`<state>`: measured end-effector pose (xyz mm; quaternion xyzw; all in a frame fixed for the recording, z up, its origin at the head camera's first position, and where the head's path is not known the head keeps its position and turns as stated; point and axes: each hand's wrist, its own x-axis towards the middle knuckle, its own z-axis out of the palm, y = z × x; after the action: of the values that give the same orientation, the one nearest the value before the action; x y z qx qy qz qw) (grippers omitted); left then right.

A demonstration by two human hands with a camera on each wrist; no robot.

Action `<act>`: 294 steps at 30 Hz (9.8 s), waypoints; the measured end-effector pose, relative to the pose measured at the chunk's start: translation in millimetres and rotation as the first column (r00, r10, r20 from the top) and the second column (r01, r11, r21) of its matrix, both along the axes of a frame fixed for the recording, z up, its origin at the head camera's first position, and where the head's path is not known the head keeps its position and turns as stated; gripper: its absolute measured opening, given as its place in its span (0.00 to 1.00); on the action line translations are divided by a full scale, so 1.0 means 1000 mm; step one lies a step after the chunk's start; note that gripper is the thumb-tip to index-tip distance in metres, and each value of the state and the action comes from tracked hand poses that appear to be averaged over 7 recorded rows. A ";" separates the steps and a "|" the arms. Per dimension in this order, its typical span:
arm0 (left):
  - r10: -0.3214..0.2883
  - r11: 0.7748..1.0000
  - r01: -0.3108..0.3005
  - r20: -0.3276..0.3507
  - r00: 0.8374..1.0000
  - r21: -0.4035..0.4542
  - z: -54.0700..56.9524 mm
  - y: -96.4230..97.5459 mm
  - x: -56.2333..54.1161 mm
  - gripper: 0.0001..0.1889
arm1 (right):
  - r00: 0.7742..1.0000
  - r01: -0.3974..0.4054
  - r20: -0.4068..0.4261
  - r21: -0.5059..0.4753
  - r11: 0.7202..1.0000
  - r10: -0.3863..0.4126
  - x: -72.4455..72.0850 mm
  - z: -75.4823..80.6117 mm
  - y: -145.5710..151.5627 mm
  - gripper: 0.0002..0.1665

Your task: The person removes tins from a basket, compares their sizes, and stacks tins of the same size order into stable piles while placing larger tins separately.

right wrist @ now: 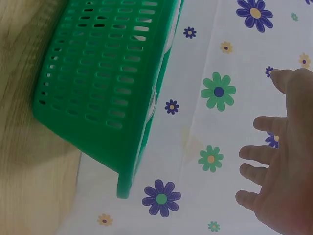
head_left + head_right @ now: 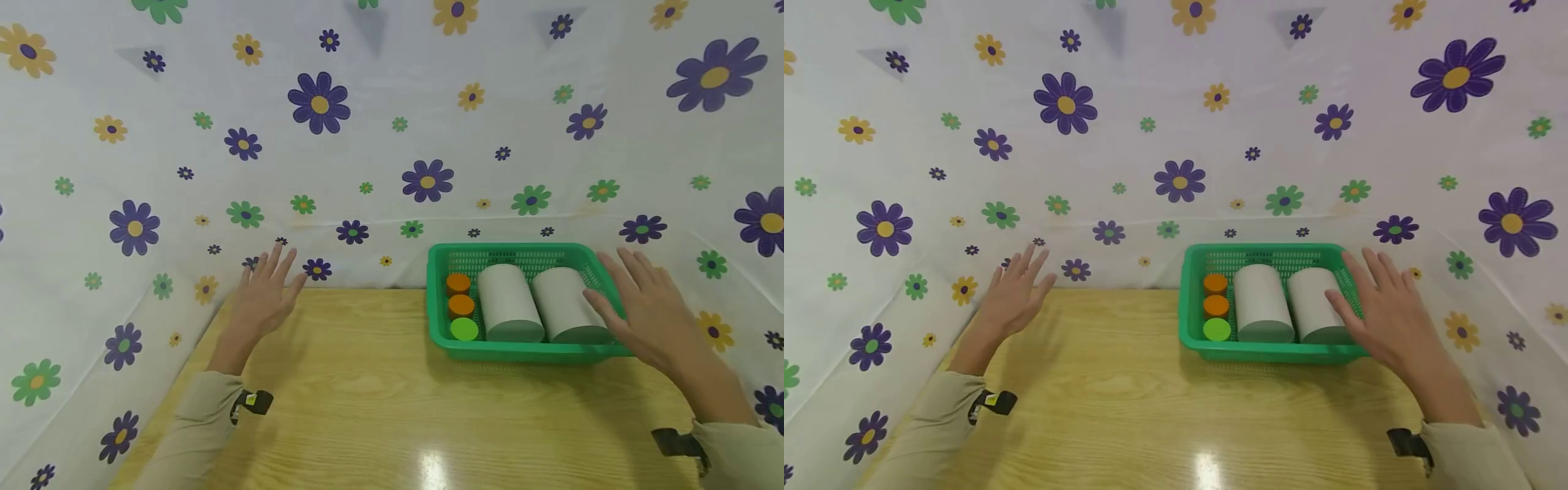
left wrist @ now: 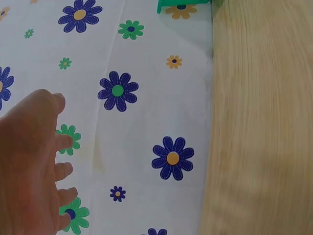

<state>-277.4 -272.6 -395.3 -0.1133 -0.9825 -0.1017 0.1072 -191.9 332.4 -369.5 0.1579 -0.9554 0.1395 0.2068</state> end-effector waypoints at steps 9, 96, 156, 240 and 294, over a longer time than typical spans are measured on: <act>-0.021 0.996 0.026 -0.064 0.998 0.081 -0.014 0.023 0.007 0.38 | 0.999 -0.014 -0.045 -0.104 0.995 0.010 0.015 -0.018 -0.007 0.38; -0.480 0.872 0.490 0.235 0.845 0.019 -0.031 0.288 0.008 0.26 | 0.976 -0.181 -0.189 -0.426 0.887 0.109 0.028 -0.095 -0.043 0.19; -0.482 0.848 0.517 0.231 0.845 -0.120 -0.020 0.290 0.003 0.24 | 0.979 -0.158 -0.183 -0.415 0.896 0.088 0.036 -0.091 -0.054 0.17; -0.230 0.526 0.302 -0.209 0.951 0.795 -0.086 0.158 0.007 0.25 | 0.983 -0.134 -0.171 -0.427 0.894 0.066 0.039 -0.099 -0.047 0.20; -0.260 0.583 0.157 0.000 0.966 0.797 -0.132 0.163 0.001 0.23 | 0.981 -0.139 -0.180 -0.429 0.892 0.066 0.038 -0.097 -0.049 0.21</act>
<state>-276.0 -109.3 -527.0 -0.1627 -0.8204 -0.5429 0.0761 -153.7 283.7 -466.5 0.1680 -0.8696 0.3492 0.3059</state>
